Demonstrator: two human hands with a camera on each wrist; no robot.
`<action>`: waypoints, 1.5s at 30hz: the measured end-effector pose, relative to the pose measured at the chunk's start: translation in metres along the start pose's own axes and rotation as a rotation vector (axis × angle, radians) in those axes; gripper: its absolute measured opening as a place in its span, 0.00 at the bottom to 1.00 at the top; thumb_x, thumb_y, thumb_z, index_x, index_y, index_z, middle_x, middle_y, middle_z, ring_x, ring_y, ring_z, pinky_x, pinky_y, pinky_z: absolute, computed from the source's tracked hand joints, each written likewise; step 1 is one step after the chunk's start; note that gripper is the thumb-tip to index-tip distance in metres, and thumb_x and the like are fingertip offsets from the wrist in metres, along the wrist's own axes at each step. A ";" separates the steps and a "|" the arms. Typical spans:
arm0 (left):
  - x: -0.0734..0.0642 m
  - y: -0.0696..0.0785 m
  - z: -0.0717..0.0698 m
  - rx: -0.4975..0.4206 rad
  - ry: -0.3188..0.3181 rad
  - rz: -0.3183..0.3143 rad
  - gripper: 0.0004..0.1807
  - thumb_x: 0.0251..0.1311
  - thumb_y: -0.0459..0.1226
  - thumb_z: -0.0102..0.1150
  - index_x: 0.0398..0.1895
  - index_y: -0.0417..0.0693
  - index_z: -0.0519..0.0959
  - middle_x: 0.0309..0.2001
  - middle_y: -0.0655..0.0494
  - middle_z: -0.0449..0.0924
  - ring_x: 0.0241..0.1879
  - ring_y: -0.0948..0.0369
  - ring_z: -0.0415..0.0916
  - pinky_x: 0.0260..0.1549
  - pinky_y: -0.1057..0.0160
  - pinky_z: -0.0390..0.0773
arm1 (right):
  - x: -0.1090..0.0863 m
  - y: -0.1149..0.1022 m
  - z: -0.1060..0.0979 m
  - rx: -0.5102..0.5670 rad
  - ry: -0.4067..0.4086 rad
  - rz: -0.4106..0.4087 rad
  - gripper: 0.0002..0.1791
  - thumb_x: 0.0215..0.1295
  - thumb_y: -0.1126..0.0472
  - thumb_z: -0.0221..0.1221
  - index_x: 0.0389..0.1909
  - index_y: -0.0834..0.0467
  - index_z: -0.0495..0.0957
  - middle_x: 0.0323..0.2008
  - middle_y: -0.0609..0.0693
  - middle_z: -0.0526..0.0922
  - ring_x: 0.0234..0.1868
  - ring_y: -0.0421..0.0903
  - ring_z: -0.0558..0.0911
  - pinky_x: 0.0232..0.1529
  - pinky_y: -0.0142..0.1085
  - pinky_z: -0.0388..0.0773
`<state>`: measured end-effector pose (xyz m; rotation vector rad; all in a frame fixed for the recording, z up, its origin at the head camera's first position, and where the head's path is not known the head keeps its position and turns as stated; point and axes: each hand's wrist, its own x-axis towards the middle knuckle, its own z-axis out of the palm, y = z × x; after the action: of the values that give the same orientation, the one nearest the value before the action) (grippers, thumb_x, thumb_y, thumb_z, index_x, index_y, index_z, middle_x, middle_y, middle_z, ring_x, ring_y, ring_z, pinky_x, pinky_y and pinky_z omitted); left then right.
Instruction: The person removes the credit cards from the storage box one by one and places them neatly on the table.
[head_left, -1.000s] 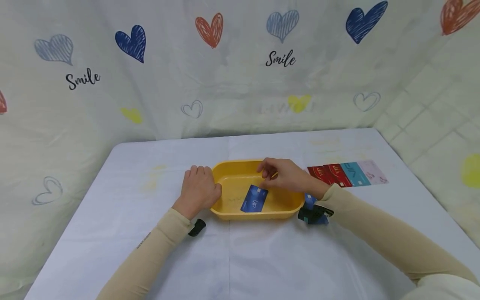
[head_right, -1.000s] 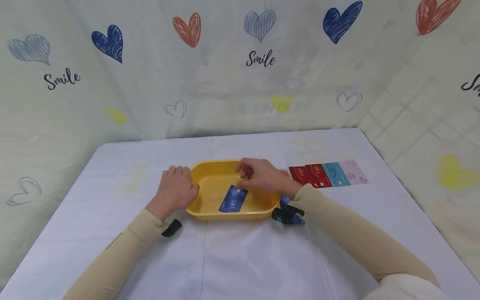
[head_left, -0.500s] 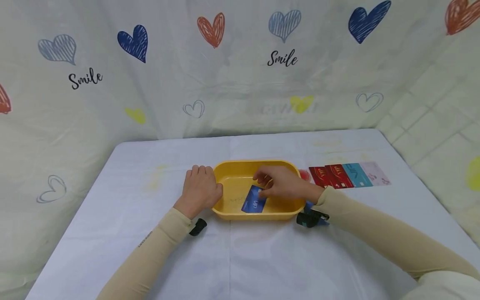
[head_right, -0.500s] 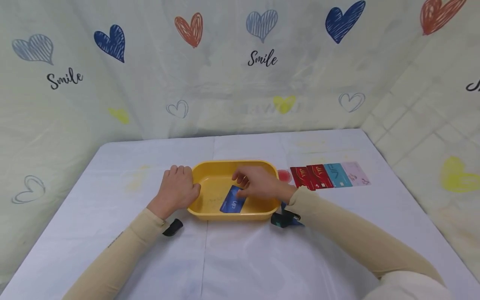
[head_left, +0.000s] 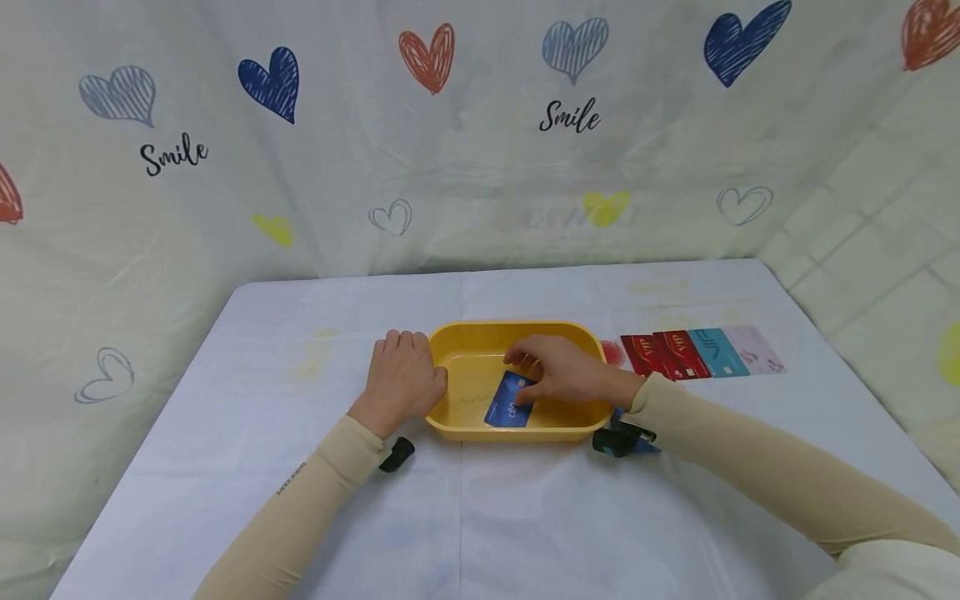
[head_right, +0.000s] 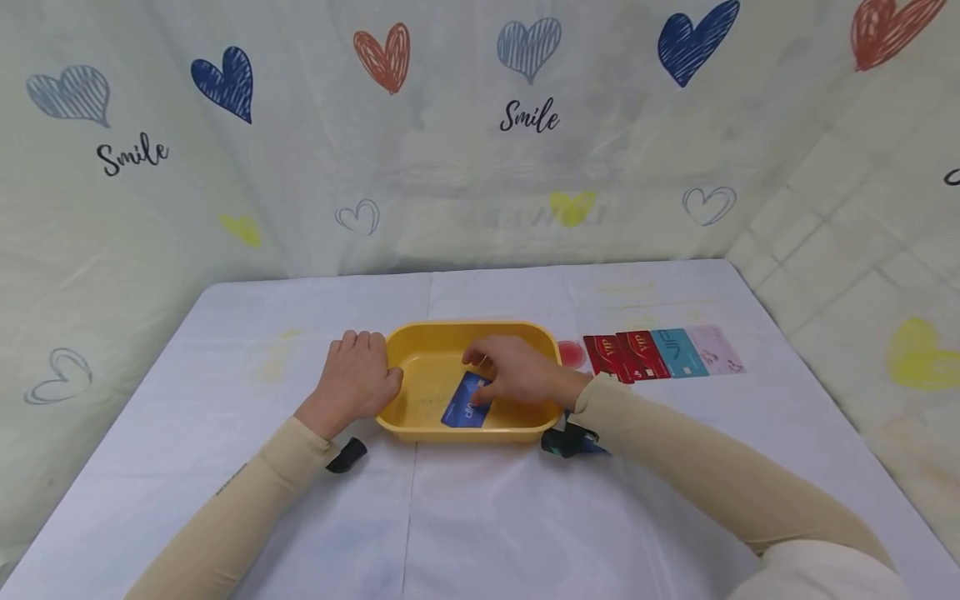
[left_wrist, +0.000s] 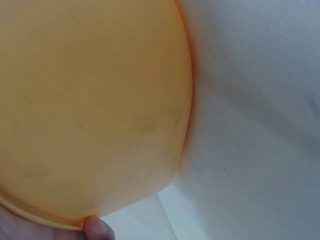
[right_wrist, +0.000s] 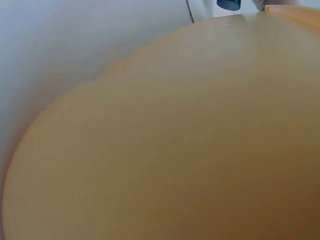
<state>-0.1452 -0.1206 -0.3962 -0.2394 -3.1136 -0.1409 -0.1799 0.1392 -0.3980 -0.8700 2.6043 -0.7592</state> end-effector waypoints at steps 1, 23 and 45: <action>0.000 0.000 0.000 -0.001 0.000 0.000 0.16 0.68 0.45 0.46 0.38 0.37 0.71 0.35 0.46 0.70 0.42 0.48 0.64 0.46 0.52 0.65 | 0.000 0.000 0.000 -0.004 -0.001 -0.001 0.30 0.58 0.52 0.75 0.59 0.56 0.78 0.54 0.50 0.84 0.55 0.48 0.81 0.61 0.45 0.81; 0.000 0.000 -0.001 -0.004 -0.014 -0.002 0.16 0.68 0.44 0.44 0.38 0.38 0.70 0.34 0.46 0.69 0.42 0.48 0.64 0.45 0.53 0.65 | 0.004 -0.005 0.005 -0.067 -0.011 0.004 0.35 0.55 0.50 0.77 0.61 0.56 0.76 0.56 0.52 0.80 0.54 0.48 0.77 0.65 0.46 0.77; 0.000 -0.002 -0.002 -0.022 -0.013 -0.003 0.15 0.68 0.44 0.43 0.36 0.39 0.69 0.34 0.47 0.69 0.42 0.48 0.64 0.46 0.53 0.65 | 0.006 -0.002 0.005 0.063 -0.066 0.027 0.41 0.53 0.53 0.78 0.66 0.56 0.69 0.57 0.54 0.83 0.57 0.50 0.81 0.66 0.48 0.78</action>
<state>-0.1455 -0.1229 -0.3947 -0.2372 -3.1265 -0.1738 -0.1814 0.1322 -0.4020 -0.8258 2.5157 -0.7869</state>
